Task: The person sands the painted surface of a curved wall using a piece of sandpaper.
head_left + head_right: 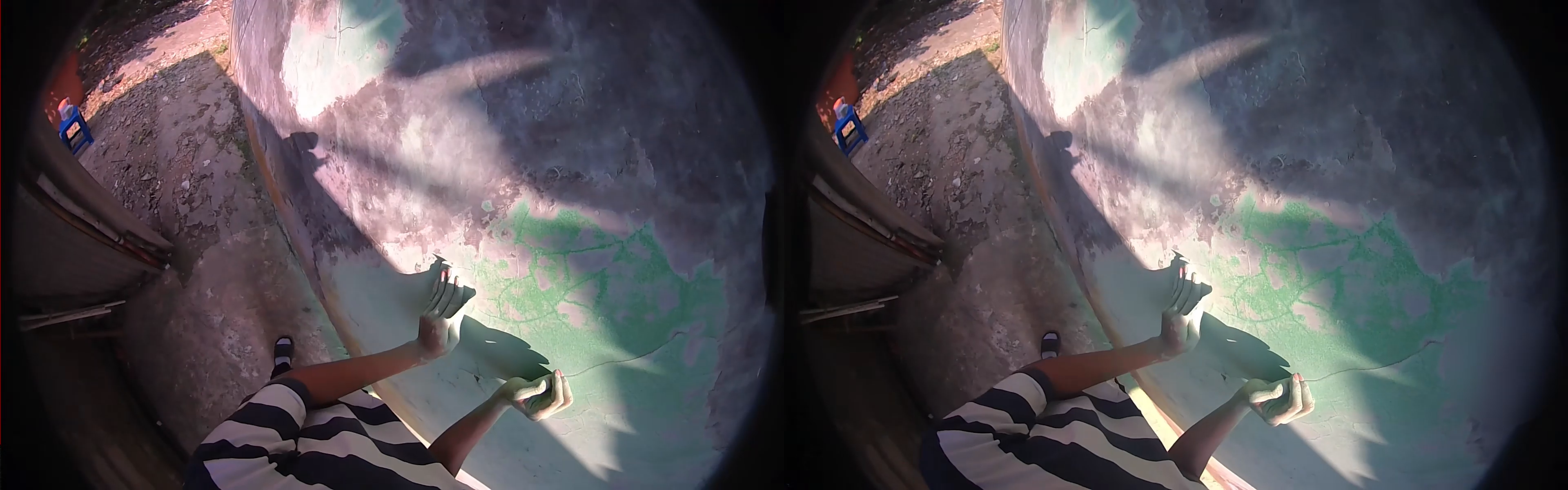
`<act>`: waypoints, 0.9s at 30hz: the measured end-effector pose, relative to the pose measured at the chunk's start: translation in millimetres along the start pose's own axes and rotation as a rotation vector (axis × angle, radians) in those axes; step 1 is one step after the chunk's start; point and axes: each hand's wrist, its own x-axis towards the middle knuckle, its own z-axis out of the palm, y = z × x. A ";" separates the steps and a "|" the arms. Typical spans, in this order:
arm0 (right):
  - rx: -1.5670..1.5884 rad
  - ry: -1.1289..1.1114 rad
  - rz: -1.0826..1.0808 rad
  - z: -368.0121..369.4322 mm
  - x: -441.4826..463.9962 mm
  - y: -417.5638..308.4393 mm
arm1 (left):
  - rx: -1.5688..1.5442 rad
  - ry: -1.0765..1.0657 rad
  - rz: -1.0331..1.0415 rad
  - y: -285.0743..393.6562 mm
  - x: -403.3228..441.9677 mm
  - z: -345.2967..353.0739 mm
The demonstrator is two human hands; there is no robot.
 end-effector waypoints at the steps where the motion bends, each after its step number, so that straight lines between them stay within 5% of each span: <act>1: -0.023 -0.017 -0.031 0.5 1.4 -2.2 | -0.044 0.037 0.053 -26.6 9.2 3.7; 2: -0.035 -0.014 -0.036 1.3 1.6 -2.5 | -0.082 0.072 0.116 -58.4 13.1 13.0; 3: -0.042 -0.021 -0.035 1.7 1.5 -2.9 | -0.296 -0.041 -0.101 -62.1 19.3 8.0; 6: -0.109 -0.044 -0.086 -1.1 2.2 -0.9 | -0.238 0.043 -0.067 -41.7 14.0 7.5; 8: -0.068 -0.020 -0.047 0.7 0.0 -0.5 | -0.093 -0.068 0.191 -36.7 -11.1 -5.1; 11: -0.100 -0.028 -0.055 0.1 1.7 -2.9 | -0.096 -0.103 0.182 -31.5 -18.3 5.0; 16: -0.122 -0.006 -0.071 -3.1 1.9 1.2 | -0.130 -0.004 0.375 0.1 84.0 -12.6; 23: -0.070 -0.010 -0.047 -4.5 -3.6 3.6 | 0.054 -0.126 0.472 -65.6 -15.5 -1.3; 27: -0.075 0.050 -0.035 0.3 -3.0 2.4 | -0.064 -0.036 0.415 -23.3 82.1 -29.3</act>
